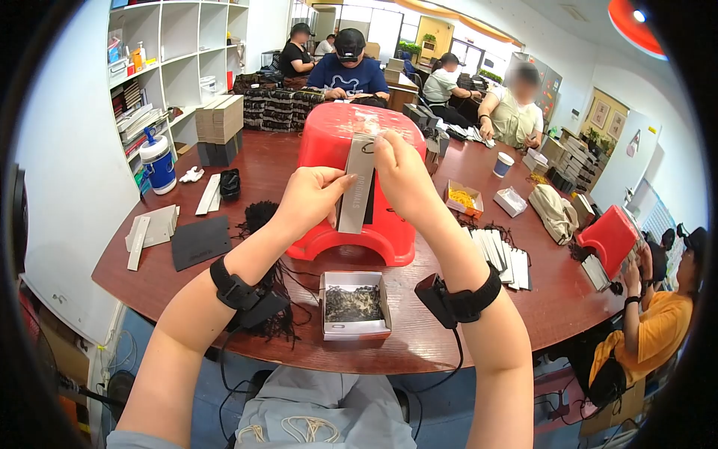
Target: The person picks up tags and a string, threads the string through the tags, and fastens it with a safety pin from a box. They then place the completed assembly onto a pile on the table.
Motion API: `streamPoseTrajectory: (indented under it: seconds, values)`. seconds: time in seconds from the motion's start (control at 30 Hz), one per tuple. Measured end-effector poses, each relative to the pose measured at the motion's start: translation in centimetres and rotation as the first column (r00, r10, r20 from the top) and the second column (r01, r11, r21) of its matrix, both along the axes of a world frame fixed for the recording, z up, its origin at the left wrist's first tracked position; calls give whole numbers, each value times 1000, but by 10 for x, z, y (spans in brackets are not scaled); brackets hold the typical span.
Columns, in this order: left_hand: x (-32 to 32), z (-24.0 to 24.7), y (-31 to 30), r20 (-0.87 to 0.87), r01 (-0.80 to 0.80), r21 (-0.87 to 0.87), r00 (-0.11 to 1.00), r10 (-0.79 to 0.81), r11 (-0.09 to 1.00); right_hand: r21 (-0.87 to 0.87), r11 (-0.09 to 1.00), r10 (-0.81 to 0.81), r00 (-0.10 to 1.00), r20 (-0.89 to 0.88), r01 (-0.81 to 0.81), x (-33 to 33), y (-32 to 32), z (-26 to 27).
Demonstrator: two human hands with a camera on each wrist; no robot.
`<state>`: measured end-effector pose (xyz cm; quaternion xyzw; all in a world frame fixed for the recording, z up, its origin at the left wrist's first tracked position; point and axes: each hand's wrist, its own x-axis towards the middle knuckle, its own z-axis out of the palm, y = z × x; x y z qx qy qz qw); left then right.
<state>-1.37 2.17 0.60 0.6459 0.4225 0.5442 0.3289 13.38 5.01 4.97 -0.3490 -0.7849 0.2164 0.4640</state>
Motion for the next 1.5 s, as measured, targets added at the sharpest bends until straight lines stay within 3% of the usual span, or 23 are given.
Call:
streamPoseTrajectory:
  seconds: [0.03,0.1,0.33,0.53,0.6,0.67,0.73,0.77,0.83,0.93,1.07,1.13,1.17,1.2,1.3,1.4,1.5]
  values:
    - [1,1,-1,0,0,0,1000,0,1000,0,1000,0,1000,0,0,0,1,-1]
    - [2,3,-3,-8,-12,-14,1000,12,1000,210,972,-130,986,101,107,-4,-2,-2]
    - [1,0,-1,27,-6,18,1000,6,1000,321,902,-369,900,231,287,-6,-11,-20]
    - [0,10,-3,88,105,114,989,-115,988,189,959,-243,958,150,214,1,-12,-35]
    - [-3,12,-2,-21,77,170,997,-75,982,75,992,-106,994,27,104,4,-13,-36]
    - [-5,0,12,9,108,206,994,-112,973,-16,998,-66,997,-51,65,8,-18,-31]
    - [-5,-4,18,-2,141,418,988,-154,898,-108,994,-35,991,-131,21,12,-19,-30]
    - [-7,-7,20,-4,144,415,988,-157,898,-177,983,17,979,-205,-54,13,-17,-30]
    - [-7,4,6,-13,165,205,986,-166,965,-240,962,60,957,-284,-132,12,-17,-30]
    - [-7,8,3,40,251,171,964,-262,953,-229,967,55,971,-232,-110,9,-19,-31]
    - [-9,7,8,103,325,178,932,-346,929,-314,926,103,943,-318,-208,11,-18,-30]
    - [-5,20,5,-97,289,389,957,-273,875,-341,915,106,943,-315,-216,12,-18,-27]
    - [-7,23,-2,-130,282,260,958,-256,923,-309,925,132,949,-287,-223,12,-16,-27]
    - [-9,25,-8,-127,284,256,958,-259,924,-275,934,159,953,-257,-230,12,-15,-26]
    - [-16,18,-20,-341,280,127,913,-223,952,-306,921,135,936,-325,-239,10,-17,-19]
    - [-19,9,-26,-338,206,4,921,-192,979,-243,947,151,959,-241,-210,10,-11,-12]
    - [-19,8,-25,-347,203,10,919,-186,979,-125,977,149,975,-164,-170,1,-3,-9]
